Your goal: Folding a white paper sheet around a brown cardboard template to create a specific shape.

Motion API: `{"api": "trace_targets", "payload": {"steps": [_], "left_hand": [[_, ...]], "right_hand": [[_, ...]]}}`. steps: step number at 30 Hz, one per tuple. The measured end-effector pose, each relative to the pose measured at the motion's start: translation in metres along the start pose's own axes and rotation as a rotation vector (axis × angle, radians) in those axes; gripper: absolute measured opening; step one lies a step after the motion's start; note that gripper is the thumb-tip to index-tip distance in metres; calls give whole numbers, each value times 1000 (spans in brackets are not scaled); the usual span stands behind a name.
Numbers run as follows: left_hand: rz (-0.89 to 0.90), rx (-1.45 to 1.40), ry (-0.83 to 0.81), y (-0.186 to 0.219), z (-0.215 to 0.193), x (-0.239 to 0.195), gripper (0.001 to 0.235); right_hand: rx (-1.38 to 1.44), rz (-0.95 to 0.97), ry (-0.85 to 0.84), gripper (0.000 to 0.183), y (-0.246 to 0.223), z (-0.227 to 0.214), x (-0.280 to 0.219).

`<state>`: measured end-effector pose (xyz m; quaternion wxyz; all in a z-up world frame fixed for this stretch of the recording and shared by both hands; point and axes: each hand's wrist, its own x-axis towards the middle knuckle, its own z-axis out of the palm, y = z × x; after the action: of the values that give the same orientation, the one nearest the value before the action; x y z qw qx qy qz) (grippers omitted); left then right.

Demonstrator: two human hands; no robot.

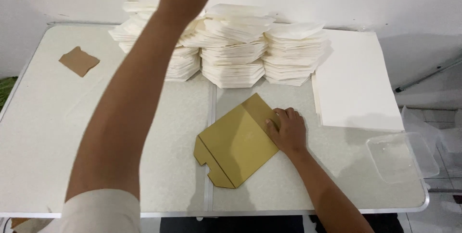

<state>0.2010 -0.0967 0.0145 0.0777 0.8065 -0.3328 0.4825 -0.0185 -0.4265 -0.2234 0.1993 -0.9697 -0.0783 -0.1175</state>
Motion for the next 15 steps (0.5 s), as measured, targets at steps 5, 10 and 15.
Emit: {"api": "trace_targets", "payload": {"steps": [5,10,15], "left_hand": [[82,48,-76,11,53,-2,7],[102,167,-414,43,73,-16,17],[75,334,-443,76,80,-29,80]], "right_hand": [[-20,-14,13,41,-3,-3,0],[0,40,-57,43,-5,-3,1],[-16,-70,34,39,-1,2,1]]}}
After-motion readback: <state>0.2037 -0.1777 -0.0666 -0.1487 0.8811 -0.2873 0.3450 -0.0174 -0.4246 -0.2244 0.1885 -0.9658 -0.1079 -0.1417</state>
